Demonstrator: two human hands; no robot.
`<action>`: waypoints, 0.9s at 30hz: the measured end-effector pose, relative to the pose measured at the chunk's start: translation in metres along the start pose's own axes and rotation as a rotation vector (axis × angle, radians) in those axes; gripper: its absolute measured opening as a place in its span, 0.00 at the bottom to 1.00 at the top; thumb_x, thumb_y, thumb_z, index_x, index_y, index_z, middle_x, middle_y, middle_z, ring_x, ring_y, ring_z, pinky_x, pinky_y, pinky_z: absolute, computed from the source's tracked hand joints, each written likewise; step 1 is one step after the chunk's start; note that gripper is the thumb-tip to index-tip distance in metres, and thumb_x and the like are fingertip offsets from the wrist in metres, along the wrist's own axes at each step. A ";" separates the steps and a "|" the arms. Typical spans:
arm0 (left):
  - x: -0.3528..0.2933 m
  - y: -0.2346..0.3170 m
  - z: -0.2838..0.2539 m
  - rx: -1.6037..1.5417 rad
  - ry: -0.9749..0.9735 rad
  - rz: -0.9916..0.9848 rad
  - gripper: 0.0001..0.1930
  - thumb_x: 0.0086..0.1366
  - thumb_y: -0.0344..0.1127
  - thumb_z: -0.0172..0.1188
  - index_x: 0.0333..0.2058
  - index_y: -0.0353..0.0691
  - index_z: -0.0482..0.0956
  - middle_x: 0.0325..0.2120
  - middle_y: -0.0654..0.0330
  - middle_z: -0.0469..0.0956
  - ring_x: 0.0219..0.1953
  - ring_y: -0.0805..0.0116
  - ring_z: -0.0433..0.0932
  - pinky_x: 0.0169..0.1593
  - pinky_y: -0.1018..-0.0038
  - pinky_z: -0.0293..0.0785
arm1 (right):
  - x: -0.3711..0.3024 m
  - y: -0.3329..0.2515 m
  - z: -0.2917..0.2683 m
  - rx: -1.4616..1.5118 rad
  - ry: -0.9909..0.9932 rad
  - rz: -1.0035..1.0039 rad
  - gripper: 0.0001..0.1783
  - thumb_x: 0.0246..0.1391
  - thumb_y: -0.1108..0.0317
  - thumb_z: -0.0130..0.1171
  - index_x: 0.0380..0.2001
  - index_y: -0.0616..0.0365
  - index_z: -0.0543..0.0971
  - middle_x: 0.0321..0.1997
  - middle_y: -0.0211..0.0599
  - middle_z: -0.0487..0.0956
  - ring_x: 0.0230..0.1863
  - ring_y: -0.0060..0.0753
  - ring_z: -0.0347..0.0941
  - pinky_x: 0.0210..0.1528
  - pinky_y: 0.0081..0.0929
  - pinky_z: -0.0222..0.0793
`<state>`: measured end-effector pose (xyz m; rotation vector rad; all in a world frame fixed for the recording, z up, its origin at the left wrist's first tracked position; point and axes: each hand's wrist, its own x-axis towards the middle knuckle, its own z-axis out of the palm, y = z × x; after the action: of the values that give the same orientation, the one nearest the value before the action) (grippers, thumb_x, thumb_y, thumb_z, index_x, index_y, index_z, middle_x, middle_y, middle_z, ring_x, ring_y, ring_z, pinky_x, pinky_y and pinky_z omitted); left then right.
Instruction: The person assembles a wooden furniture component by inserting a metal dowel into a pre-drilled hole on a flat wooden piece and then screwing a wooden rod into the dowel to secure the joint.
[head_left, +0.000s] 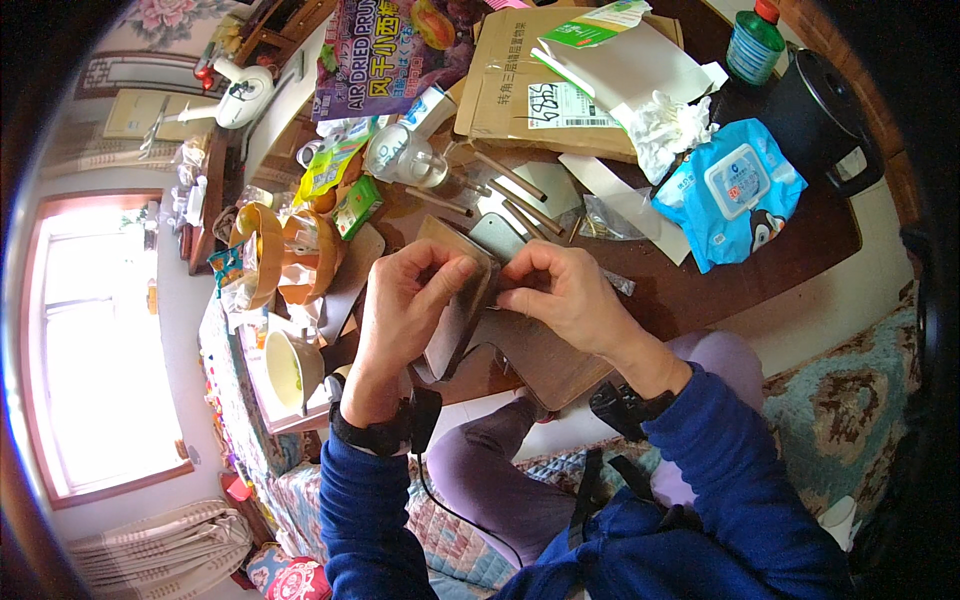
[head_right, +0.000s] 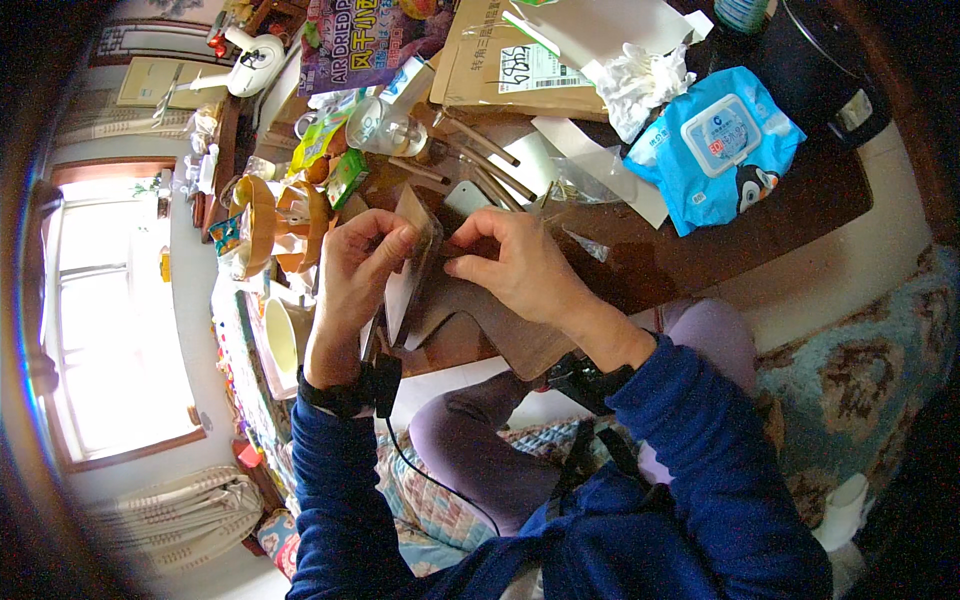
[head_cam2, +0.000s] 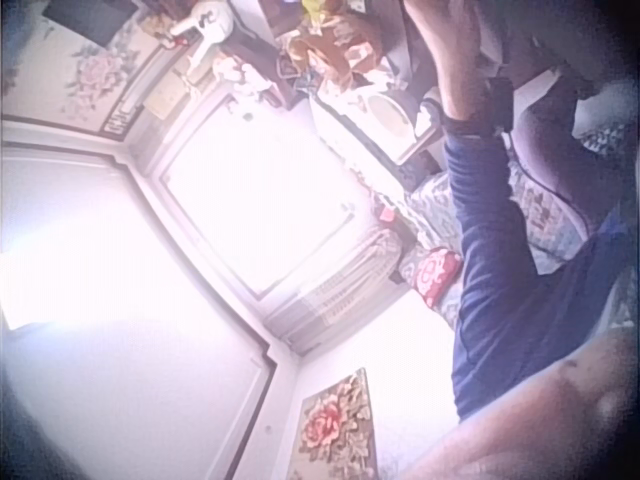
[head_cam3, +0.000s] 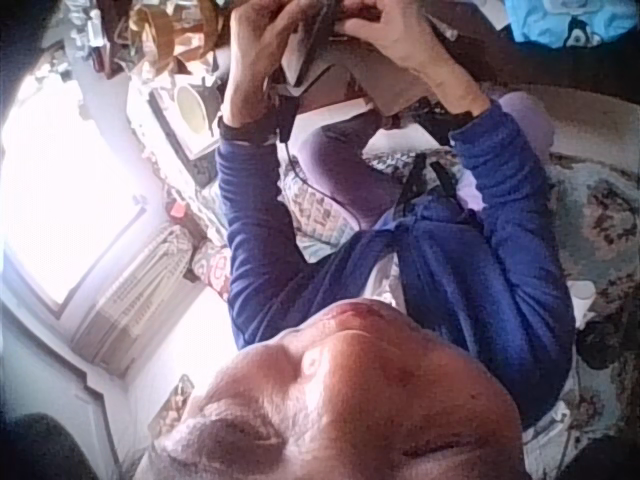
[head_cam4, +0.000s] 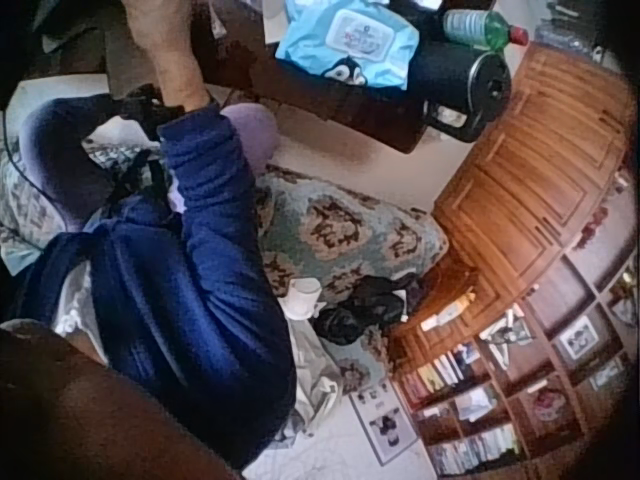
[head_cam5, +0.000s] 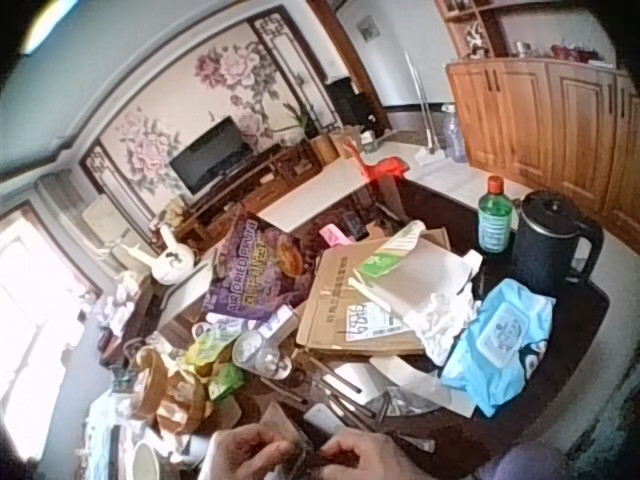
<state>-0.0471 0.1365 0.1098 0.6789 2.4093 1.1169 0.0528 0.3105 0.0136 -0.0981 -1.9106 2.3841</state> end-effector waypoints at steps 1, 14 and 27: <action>0.001 -0.001 -0.001 0.007 -0.002 -0.018 0.12 0.69 0.37 0.67 0.34 0.32 0.84 0.24 0.65 0.81 0.30 0.81 0.74 0.34 0.78 0.71 | 0.000 -0.001 -0.002 -0.019 -0.008 -0.040 0.12 0.56 0.69 0.69 0.39 0.67 0.83 0.36 0.40 0.85 0.39 0.26 0.80 0.43 0.27 0.76; 0.001 0.002 0.011 -0.138 0.045 0.020 0.11 0.68 0.36 0.67 0.37 0.31 0.85 0.26 0.63 0.83 0.30 0.80 0.77 0.36 0.77 0.74 | -0.006 -0.021 0.005 -0.163 0.065 -0.090 0.11 0.55 0.69 0.68 0.36 0.67 0.80 0.31 0.46 0.84 0.34 0.32 0.81 0.38 0.34 0.75; -0.067 0.038 0.024 0.447 0.261 0.344 0.28 0.60 0.23 0.65 0.60 0.36 0.74 0.54 0.45 0.79 0.52 0.43 0.81 0.55 0.60 0.78 | -0.017 -0.019 0.024 -0.026 0.035 -0.217 0.12 0.56 0.73 0.64 0.42 0.68 0.81 0.36 0.47 0.84 0.35 0.39 0.83 0.41 0.35 0.77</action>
<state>0.0293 0.1337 0.1349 1.1919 2.8816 0.8259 0.0678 0.2898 0.0368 0.0629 -1.8331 2.2034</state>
